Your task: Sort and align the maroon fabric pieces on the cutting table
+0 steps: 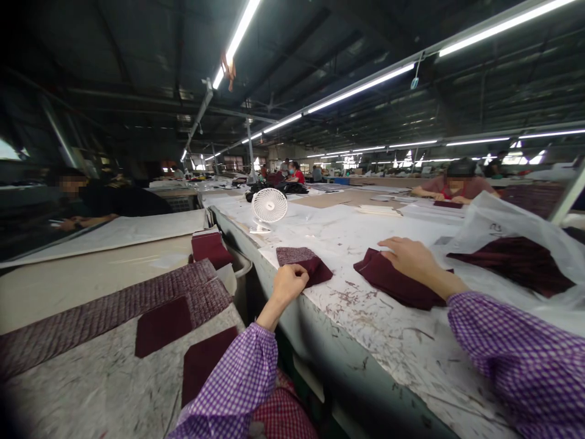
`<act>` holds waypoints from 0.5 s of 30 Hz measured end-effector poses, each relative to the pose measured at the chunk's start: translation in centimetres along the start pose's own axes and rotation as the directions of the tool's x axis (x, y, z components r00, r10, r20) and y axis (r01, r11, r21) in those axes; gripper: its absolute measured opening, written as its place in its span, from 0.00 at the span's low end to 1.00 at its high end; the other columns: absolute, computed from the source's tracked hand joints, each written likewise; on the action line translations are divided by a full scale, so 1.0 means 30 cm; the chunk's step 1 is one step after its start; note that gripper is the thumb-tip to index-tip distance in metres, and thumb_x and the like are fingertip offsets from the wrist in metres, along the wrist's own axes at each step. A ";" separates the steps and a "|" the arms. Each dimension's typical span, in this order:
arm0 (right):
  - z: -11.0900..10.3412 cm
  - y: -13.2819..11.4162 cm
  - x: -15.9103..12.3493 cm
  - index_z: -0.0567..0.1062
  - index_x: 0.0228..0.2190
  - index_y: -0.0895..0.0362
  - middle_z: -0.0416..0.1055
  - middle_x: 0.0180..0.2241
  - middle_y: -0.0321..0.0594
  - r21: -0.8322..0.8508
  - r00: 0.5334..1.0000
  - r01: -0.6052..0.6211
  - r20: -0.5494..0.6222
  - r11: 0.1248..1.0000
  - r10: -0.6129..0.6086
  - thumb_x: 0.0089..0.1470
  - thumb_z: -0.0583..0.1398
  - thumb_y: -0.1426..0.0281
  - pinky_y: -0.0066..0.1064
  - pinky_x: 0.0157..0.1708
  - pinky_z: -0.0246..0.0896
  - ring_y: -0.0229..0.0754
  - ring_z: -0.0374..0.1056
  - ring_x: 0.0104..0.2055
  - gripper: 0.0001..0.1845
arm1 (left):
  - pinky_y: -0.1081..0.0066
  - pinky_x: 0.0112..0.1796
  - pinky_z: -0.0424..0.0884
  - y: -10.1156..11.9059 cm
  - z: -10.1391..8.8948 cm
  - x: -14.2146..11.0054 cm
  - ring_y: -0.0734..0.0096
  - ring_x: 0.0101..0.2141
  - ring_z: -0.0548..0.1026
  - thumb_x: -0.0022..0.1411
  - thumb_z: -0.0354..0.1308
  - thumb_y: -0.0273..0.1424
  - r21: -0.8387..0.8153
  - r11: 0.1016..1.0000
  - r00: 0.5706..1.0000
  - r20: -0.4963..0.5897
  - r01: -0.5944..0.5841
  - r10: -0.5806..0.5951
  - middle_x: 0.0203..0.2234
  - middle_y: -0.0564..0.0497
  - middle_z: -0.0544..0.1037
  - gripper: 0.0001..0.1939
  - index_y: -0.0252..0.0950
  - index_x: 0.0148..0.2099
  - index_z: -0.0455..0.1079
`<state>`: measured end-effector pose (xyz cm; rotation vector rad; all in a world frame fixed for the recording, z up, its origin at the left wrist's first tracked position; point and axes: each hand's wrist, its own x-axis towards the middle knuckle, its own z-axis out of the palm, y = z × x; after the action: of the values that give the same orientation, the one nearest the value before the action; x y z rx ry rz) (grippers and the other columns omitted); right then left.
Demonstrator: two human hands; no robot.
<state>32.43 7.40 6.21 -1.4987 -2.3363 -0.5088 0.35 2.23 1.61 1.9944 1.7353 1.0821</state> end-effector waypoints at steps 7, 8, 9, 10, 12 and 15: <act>-0.001 -0.431 0.158 0.78 0.36 0.58 0.77 0.39 0.44 0.279 0.901 0.371 0.123 0.886 -0.416 0.61 0.49 0.67 0.35 0.43 0.63 0.44 0.71 0.40 0.18 | 0.69 0.36 0.66 -0.030 0.008 0.022 0.69 0.26 0.71 0.44 0.56 0.20 -0.594 0.795 0.984 -0.034 0.122 -0.176 0.16 0.54 0.72 0.08 0.36 0.19 0.71; 0.026 -0.462 0.168 0.78 0.38 0.58 0.76 0.39 0.44 0.261 0.883 0.402 0.143 0.877 -0.447 0.61 0.50 0.67 0.36 0.43 0.63 0.44 0.71 0.40 0.17 | 0.71 0.34 0.66 -0.038 0.010 0.023 0.71 0.24 0.69 0.44 0.56 0.20 -0.658 0.742 0.979 -0.034 0.128 -0.200 0.15 0.55 0.70 0.08 0.36 0.18 0.70; 0.055 -0.484 0.175 0.77 0.41 0.58 0.76 0.41 0.46 0.233 0.870 0.430 0.152 0.872 -0.469 0.61 0.50 0.68 0.36 0.44 0.62 0.45 0.71 0.42 0.17 | 0.72 0.32 0.66 -0.049 0.009 0.024 0.73 0.22 0.68 0.45 0.56 0.21 -0.703 0.699 0.975 -0.034 0.134 -0.221 0.15 0.55 0.69 0.07 0.35 0.19 0.69; 0.084 -0.499 0.179 0.76 0.44 0.59 0.75 0.43 0.47 0.201 0.867 0.444 0.150 0.873 -0.475 0.61 0.50 0.68 0.38 0.47 0.61 0.46 0.71 0.44 0.17 | 0.73 0.29 0.66 -0.064 0.004 0.026 0.75 0.21 0.67 0.47 0.55 0.22 -0.739 0.659 0.969 -0.039 0.137 -0.245 0.15 0.56 0.69 0.07 0.34 0.20 0.68; 0.132 -0.511 0.183 0.74 0.49 0.60 0.73 0.48 0.50 0.154 0.876 0.439 0.143 0.885 -0.460 0.62 0.50 0.66 0.42 0.51 0.57 0.48 0.68 0.49 0.19 | 0.75 0.26 0.65 -0.108 -0.027 0.031 0.77 0.19 0.66 0.50 0.54 0.25 -0.826 0.548 0.944 -0.065 0.132 -0.325 0.15 0.56 0.68 0.06 0.34 0.22 0.65; 0.167 -0.505 0.186 0.73 0.51 0.61 0.71 0.51 0.52 0.151 0.893 0.400 0.157 0.904 -0.421 0.62 0.50 0.64 0.45 0.54 0.54 0.51 0.66 0.52 0.22 | 0.76 0.26 0.66 -0.198 -0.116 0.035 0.78 0.20 0.66 0.53 0.51 0.26 -0.915 0.396 0.872 -0.134 0.073 -0.470 0.17 0.56 0.66 0.07 0.35 0.24 0.60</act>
<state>15.97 8.28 2.40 -1.0348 -2.7963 -0.3319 -6.36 3.74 0.48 0.7909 1.0876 1.8186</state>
